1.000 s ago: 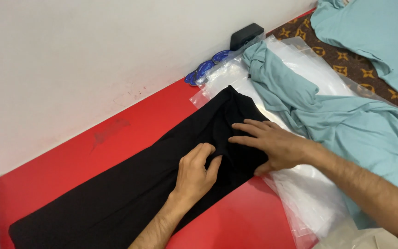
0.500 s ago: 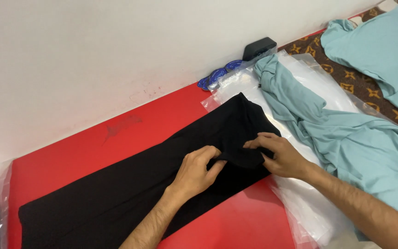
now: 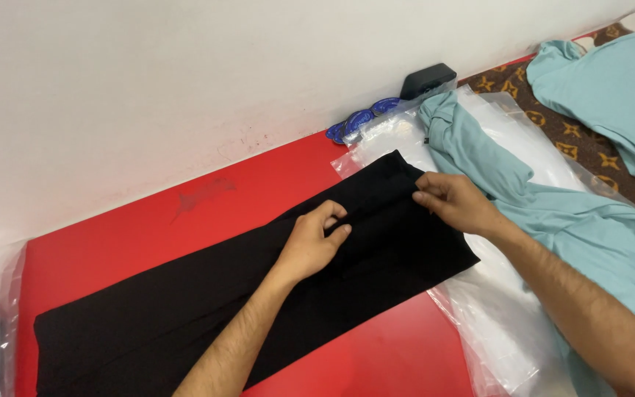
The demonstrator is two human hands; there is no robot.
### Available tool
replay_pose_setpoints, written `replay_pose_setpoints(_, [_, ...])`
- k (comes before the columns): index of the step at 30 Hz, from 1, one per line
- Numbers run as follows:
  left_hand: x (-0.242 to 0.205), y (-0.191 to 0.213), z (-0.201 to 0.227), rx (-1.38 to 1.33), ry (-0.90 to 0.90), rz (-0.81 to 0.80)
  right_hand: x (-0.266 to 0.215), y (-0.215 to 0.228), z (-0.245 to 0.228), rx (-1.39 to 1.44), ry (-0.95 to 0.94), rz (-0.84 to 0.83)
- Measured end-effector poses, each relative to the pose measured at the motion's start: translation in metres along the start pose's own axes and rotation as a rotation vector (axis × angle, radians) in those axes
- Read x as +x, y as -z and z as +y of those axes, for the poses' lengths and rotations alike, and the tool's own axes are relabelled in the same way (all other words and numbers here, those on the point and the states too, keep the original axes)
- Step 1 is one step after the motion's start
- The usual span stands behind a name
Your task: Folding a black t-shirt on a red surface and then placing it into a clear plastic bag.
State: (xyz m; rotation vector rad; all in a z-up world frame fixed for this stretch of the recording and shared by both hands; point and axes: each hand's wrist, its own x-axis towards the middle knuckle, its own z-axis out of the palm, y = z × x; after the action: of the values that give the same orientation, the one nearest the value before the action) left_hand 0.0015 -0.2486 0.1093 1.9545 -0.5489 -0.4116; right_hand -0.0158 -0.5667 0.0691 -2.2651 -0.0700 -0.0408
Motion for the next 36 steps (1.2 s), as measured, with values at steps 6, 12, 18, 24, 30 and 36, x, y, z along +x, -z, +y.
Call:
replay_pose_setpoints(6, [0.028,0.01,-0.013,-0.112,-0.004,0.091,0.037,-0.006,-0.007,0.065,-0.057,0.048])
replay_pose_setpoints(12, [0.054,0.009,-0.05,-0.014,0.024,0.16,0.055,-0.022,0.013,-0.02,-0.115,0.054])
replay_pose_setpoints(18, [0.043,0.01,-0.058,-0.025,0.149,0.049,0.051,-0.022,-0.009,-0.135,-0.303,0.007])
replay_pose_setpoints(24, [0.021,0.013,-0.021,0.24,0.052,0.037,0.05,-0.027,0.003,-0.11,-0.291,-0.027])
replay_pose_setpoints(30, [0.022,-0.011,-0.041,0.74,-0.024,0.081,0.045,-0.012,-0.029,-0.336,-0.3,-0.032])
replay_pose_setpoints(36, [0.014,-0.023,-0.03,0.782,-0.177,0.017,0.057,-0.005,-0.034,-0.255,-0.426,-0.123])
